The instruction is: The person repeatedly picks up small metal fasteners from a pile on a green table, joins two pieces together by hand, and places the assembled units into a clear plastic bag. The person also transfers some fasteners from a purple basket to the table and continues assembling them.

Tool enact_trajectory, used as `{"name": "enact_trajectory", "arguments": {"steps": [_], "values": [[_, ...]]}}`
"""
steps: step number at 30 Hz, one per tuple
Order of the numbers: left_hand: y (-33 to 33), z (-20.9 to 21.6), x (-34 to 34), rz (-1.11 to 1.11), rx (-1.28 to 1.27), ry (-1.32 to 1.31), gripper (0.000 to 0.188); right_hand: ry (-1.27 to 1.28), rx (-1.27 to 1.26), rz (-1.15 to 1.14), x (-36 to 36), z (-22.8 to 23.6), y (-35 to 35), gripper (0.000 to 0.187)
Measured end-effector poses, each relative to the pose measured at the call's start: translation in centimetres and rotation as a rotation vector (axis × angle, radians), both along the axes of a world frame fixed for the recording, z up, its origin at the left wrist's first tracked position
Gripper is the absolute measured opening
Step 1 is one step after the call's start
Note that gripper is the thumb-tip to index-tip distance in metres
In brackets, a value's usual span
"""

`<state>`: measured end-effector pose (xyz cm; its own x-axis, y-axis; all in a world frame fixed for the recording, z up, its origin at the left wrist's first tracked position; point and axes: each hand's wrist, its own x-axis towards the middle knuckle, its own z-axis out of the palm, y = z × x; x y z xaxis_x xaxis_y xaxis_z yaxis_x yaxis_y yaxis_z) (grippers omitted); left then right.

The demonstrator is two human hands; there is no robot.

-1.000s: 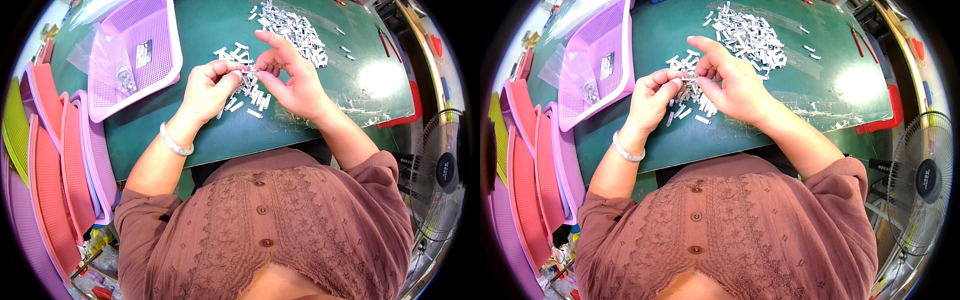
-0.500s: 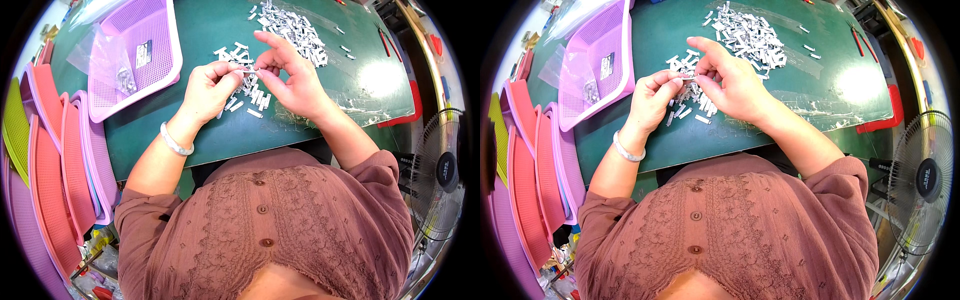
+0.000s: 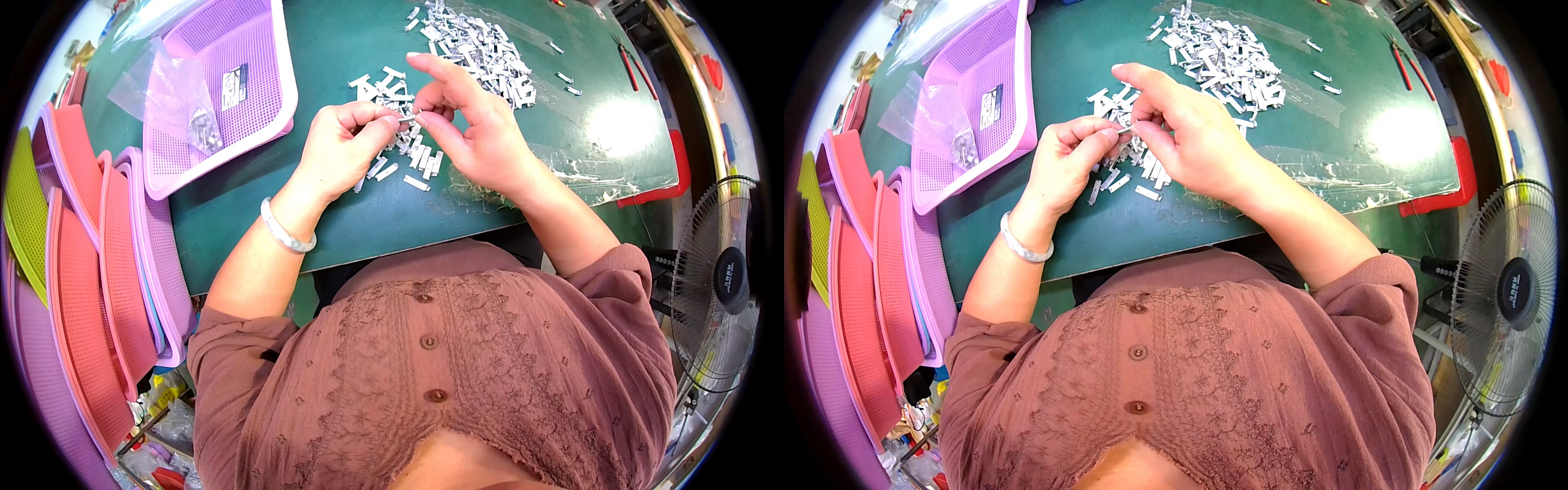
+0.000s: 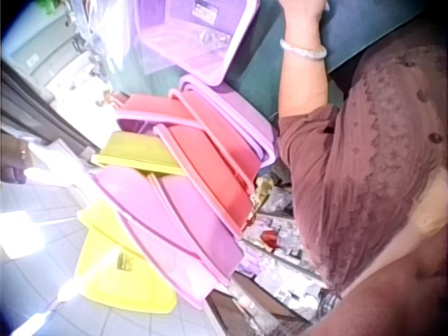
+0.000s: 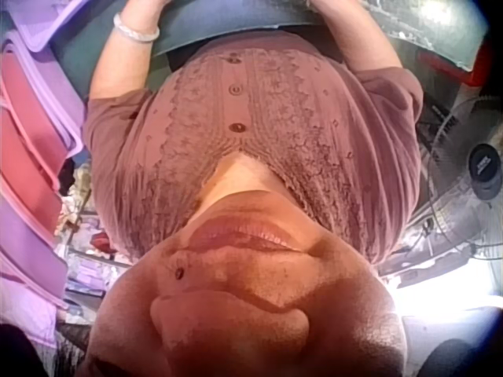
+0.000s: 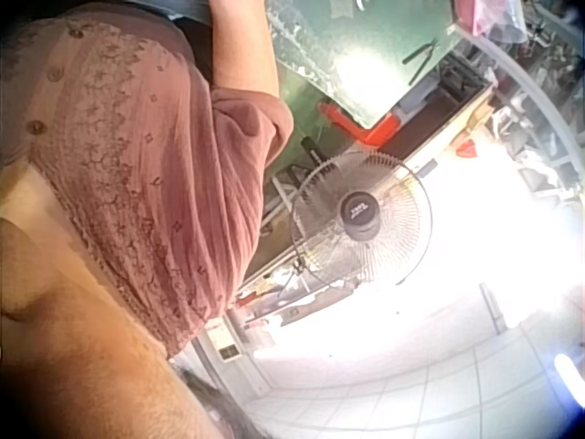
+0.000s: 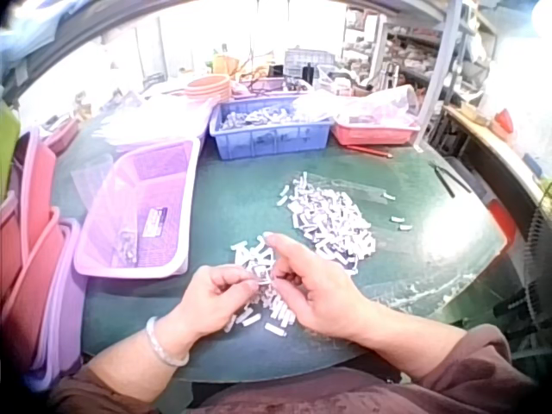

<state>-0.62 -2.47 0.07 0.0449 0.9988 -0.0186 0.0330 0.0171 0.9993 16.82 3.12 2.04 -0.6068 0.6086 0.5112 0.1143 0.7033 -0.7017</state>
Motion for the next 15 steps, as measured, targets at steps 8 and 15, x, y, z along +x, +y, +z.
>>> {"name": "enact_trajectory", "arguments": {"steps": [8, 15], "values": [[-0.1, -0.4, 0.1, 0.042, -0.012, -0.127, 0.016, 0.011, -0.270, 0.056, 0.2, -0.4, 0.0, 0.047], [-0.1, -0.3, 0.0, 0.030, -0.001, -0.134, 0.016, 0.159, -0.522, 0.088, 0.0, -1.0, 0.4, 0.045]]}}
